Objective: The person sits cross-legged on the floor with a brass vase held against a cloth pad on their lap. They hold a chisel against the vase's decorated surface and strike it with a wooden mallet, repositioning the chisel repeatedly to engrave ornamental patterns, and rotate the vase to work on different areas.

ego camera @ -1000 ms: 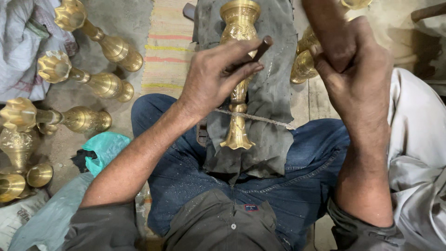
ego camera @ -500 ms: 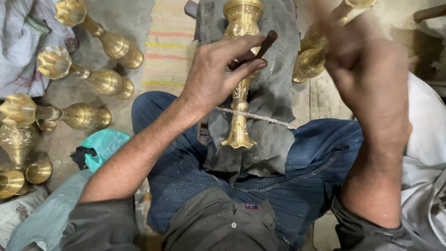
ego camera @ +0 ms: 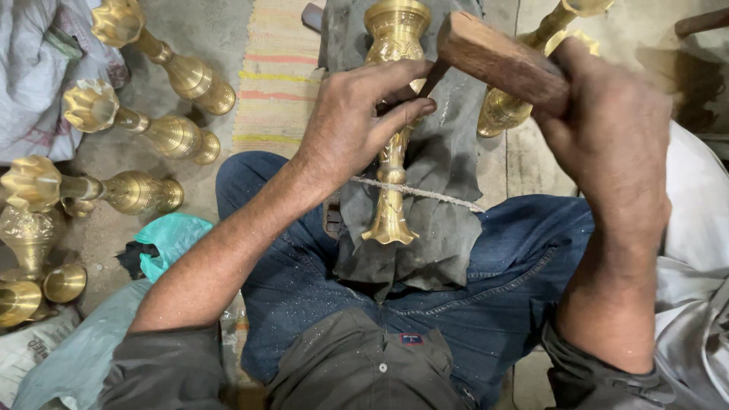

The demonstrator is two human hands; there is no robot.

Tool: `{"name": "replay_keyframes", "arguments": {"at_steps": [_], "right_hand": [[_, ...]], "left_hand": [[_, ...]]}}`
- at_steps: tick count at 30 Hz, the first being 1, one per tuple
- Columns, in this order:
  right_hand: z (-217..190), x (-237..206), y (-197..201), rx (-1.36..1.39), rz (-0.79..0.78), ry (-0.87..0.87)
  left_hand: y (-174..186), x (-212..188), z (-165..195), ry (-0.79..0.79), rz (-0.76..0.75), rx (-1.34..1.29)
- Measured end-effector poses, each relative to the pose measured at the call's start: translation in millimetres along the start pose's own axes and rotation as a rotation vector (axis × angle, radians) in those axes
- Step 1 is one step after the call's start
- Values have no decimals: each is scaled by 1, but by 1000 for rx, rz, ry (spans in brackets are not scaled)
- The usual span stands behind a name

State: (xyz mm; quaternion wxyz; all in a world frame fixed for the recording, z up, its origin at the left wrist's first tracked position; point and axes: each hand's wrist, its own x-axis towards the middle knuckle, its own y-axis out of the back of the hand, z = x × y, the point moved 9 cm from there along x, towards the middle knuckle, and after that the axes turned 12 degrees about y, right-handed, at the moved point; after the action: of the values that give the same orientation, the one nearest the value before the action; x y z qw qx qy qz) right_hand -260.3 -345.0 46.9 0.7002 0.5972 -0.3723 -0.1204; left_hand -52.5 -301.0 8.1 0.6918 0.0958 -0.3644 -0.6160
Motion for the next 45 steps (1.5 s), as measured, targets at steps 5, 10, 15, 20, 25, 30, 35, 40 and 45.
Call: {"name": "replay_keyframes", "arguments": {"at_steps": [5,10,15,20,25,30,35,40,45], "right_hand": [[12,-1,-13,187,15,-57],[11,1,-10,340,129,-18],[13,2,-9,505,171,-108],[0,3,-2,224,120,42],[14,0,-19,283,36,-57],[23,-6,-28,611,93,-167],[19,-1,-21,424,125,-90],[8,3,-17,202,108,31],[0,2,-20,-4,-10,93]], "left_hand": [[-3,0,-3,25,-20,-27],[-1,-1,-1,-4,-3,12],[-1,-2,-1,2,-13,-26],[-3,-2,-3,17,-26,-40],[-2,-3,-2,-31,7,3],[-4,-3,-7,20,-16,-7],[-7,-3,-12,54,-39,-11],[-7,-4,-9,-8,-26,27],[-8,-4,-10,8,-41,13]]}}
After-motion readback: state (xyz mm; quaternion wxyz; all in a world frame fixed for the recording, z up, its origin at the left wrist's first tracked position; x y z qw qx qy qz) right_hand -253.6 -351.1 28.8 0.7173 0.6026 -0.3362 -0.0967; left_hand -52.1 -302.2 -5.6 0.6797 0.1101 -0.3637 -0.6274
